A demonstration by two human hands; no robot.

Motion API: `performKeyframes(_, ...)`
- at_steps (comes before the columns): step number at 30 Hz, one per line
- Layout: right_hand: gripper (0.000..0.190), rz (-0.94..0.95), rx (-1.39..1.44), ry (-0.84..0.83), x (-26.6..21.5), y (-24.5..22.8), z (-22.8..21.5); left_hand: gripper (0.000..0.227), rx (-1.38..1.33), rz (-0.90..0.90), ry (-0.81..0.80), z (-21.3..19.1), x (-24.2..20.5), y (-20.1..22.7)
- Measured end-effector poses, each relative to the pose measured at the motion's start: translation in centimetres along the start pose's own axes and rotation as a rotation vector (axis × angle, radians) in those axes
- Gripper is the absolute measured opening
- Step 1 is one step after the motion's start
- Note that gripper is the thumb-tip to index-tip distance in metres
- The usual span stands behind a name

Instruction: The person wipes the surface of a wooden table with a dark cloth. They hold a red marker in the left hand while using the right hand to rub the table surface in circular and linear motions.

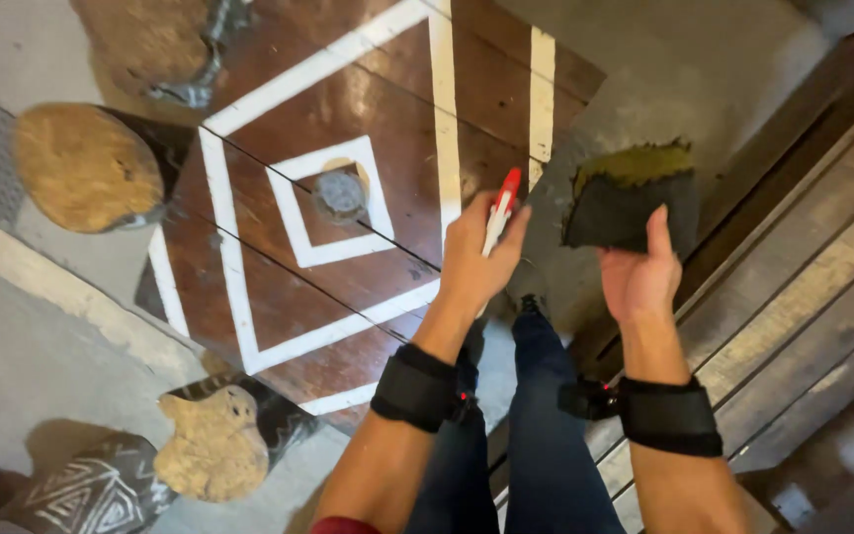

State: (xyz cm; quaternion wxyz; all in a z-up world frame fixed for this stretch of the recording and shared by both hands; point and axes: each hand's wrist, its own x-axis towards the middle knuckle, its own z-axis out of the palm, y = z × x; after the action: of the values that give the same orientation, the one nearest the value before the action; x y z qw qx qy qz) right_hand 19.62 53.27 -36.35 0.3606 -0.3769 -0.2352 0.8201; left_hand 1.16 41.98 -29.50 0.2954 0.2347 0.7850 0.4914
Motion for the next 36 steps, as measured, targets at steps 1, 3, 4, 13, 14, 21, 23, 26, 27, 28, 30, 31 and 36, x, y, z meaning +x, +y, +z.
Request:
performKeyframes(1,0.059,0.017,-0.006,0.004,1.4,0.2,-0.5,0.028,0.000,-0.018,0.005,1.0,1.1,-0.9)
performKeyframes(3,0.063,0.037,-0.071,-0.041,3.8,0.4,-1.4,0.033,0.131,-0.009,0.000,2.8,2.9,-2.3)
performKeyframes(4,0.063,0.055,-0.076,-0.034,4.6,0.5,-1.9,0.033,0.133,-0.029,0.000,3.2,3.3,-2.2)
performKeyframes(13,0.063,0.012,-0.331,-0.122,13.4,1.3,-3.6,0.037,0.080,-0.194,0.084,6.8,6.7,-4.2)
performKeyframes(14,0.064,0.016,-0.348,-0.110,13.6,1.2,-3.6,0.036,0.068,-0.176,0.130,7.1,6.4,-4.4)
performKeyframes(21,0.062,-0.061,-0.447,0.005,18.2,3.4,-3.6,0.039,0.102,-0.220,0.214,7.9,7.4,-5.6)
performKeyframes(23,0.061,-0.121,-0.499,0.053,19.9,4.5,-4.5,0.039,0.079,-0.244,0.202,8.1,7.5,-6.4)
performKeyframes(26,0.059,-0.249,-0.678,0.146,21.8,6.4,-6.0,0.042,0.092,-0.310,0.158,7.9,7.6,-6.8)
performKeyframes(27,0.057,-0.341,-0.791,0.175,22.9,7.2,-6.3,0.045,0.127,-0.324,0.137,7.7,8.0,-6.9)
performKeyframes(28,0.057,-0.347,-0.789,0.176,23.1,7.5,-5.6,0.045,0.127,-0.318,0.136,7.3,7.4,-6.9)
performKeyframes(30,0.056,-0.690,-1.149,-0.124,24.4,7.7,-3.8,0.039,0.016,-0.250,0.109,6.6,7.1,-6.6)
performKeyframes(31,0.056,-0.685,-1.155,-0.121,24.3,7.9,-1.6,0.039,0.014,-0.256,0.104,6.2,6.8,-6.2)
performKeyframes(36,0.071,-0.483,-2.084,-0.398,24.9,11.3,3.6,0.030,-0.135,-0.215,0.219,5.7,6.0,-7.5)
